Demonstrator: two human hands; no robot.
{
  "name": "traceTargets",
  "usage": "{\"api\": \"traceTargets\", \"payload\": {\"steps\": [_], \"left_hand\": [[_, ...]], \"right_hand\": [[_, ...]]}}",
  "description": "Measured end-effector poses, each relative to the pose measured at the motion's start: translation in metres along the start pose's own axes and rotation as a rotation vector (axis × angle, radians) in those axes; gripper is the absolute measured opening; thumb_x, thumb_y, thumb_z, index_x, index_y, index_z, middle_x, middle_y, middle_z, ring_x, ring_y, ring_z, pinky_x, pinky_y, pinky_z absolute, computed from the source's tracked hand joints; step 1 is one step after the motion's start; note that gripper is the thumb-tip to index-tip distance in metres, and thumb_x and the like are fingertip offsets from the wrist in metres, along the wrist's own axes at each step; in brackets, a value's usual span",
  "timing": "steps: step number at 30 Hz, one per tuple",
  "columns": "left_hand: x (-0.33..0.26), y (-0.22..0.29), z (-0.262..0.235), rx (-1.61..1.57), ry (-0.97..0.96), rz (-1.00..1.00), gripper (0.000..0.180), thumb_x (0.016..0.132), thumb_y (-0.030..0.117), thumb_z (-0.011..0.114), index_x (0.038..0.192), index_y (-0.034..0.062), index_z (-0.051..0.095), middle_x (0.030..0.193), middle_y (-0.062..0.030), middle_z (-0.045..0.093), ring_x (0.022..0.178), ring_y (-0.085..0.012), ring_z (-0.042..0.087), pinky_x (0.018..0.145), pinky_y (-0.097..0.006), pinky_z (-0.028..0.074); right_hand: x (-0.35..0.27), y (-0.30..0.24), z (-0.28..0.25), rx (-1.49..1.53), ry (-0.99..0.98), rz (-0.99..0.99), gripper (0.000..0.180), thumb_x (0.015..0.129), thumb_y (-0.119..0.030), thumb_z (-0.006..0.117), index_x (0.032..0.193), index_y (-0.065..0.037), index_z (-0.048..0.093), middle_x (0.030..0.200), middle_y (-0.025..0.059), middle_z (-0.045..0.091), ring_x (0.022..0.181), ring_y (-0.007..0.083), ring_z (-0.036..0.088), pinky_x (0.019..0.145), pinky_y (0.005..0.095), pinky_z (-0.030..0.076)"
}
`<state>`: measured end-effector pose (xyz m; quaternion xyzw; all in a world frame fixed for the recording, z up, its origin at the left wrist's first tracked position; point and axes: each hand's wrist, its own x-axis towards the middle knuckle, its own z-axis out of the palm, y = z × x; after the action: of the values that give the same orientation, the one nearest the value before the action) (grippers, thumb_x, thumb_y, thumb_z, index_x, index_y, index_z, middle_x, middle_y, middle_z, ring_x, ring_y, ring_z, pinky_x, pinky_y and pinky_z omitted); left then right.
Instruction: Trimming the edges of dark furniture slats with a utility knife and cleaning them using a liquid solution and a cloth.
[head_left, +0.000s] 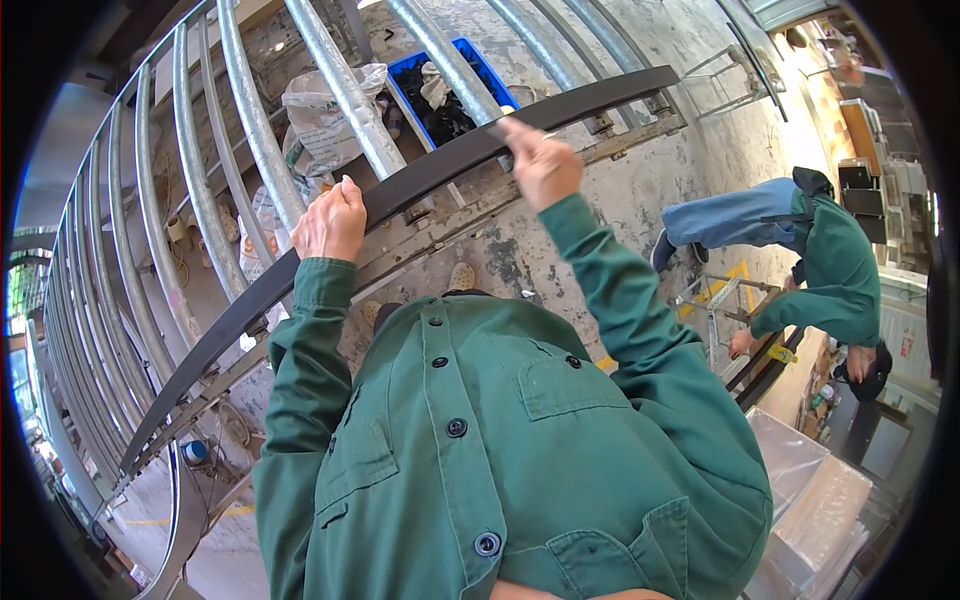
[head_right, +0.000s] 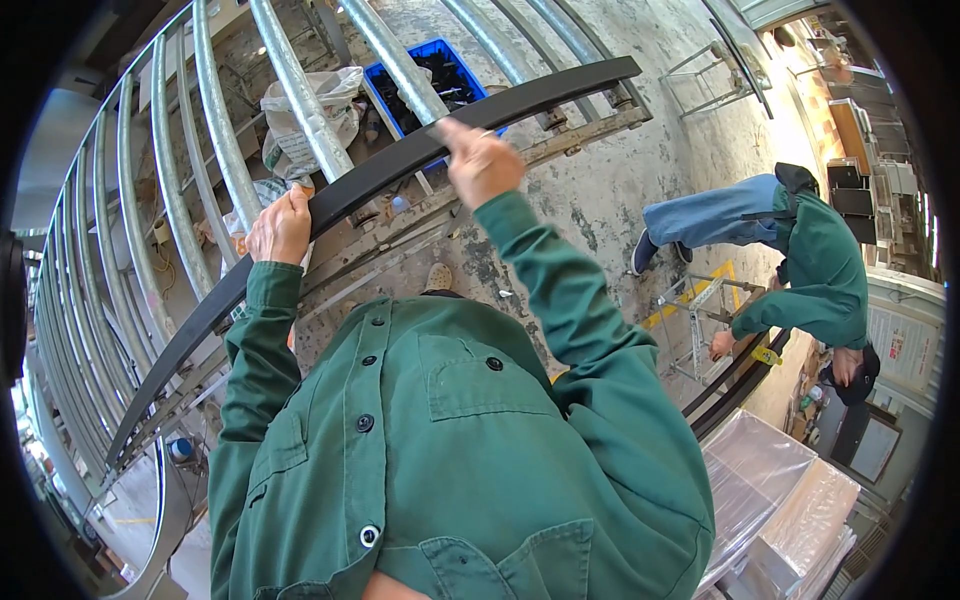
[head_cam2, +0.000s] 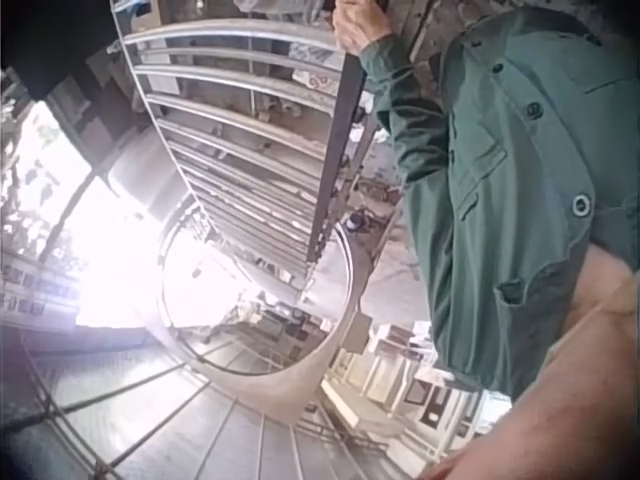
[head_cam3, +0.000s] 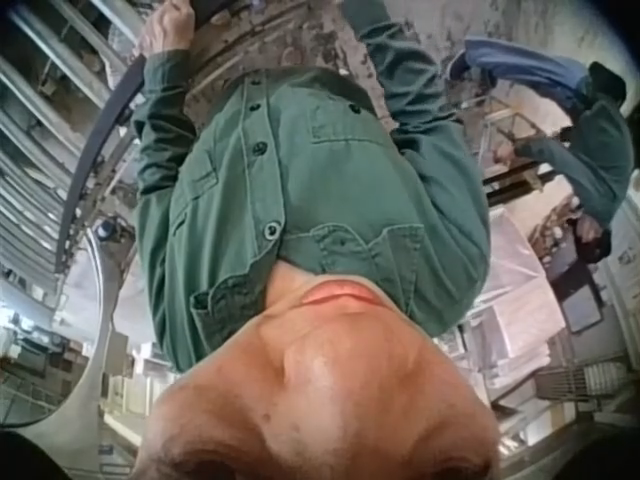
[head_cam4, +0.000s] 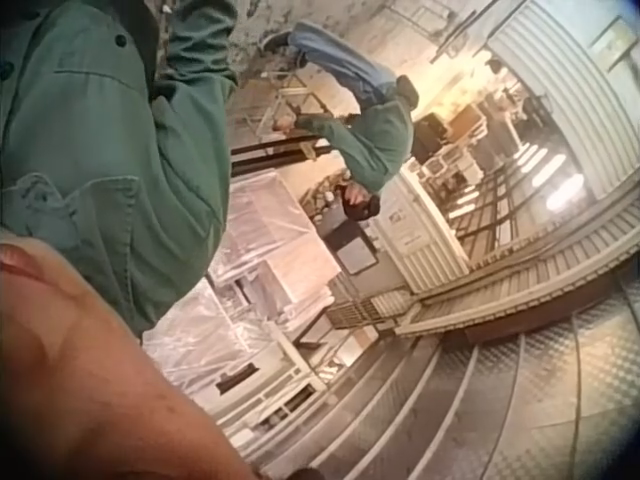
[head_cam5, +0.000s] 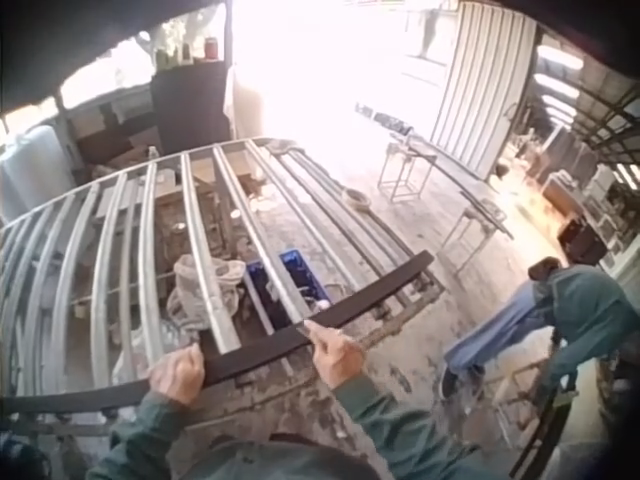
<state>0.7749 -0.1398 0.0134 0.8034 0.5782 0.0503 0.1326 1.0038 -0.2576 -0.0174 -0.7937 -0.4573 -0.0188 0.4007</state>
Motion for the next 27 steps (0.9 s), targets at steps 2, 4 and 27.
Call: {"api": "traceTargets", "payload": {"steps": [2,4,27], "left_hand": [[0.0,-0.001,0.003,0.016,0.078,0.027,0.041,0.09,0.037,0.034,0.078,0.0109,0.063,0.081,-0.0132,0.064,0.075,-0.0351,0.061,0.068,-0.045,0.047],[0.0,-0.003,0.003,-0.003,0.065,0.022,0.042,0.09,0.038,0.034,0.079,0.0105,0.062,0.08,-0.0132,0.064,0.076,-0.0352,0.061,0.068,-0.045,0.047],[0.06,0.186,0.06,0.025,-0.083,1.391,0.063,0.074,0.004,0.049,0.135,0.0089,0.032,0.144,-0.0062,0.025,0.127,-0.0338,0.031,0.099,-0.041,0.032]], "right_hand": [[-0.014,-0.02,-0.004,0.119,-0.193,0.019,0.022,0.083,-0.015,0.057,0.101,-0.02,0.066,0.078,0.0083,0.065,0.058,0.0161,0.058,0.054,0.0286,0.047],[-0.022,-0.029,-0.015,0.304,-0.44,0.122,0.025,0.084,-0.011,0.058,0.107,-0.014,0.064,0.067,0.0019,0.061,0.052,0.0028,0.046,0.047,0.0187,0.039],[-0.086,0.047,-0.117,0.914,-0.04,0.692,0.016,0.088,-0.016,0.052,0.095,-0.004,0.059,0.063,-0.0035,0.05,0.046,0.0034,0.041,0.042,0.0187,0.032]]}}
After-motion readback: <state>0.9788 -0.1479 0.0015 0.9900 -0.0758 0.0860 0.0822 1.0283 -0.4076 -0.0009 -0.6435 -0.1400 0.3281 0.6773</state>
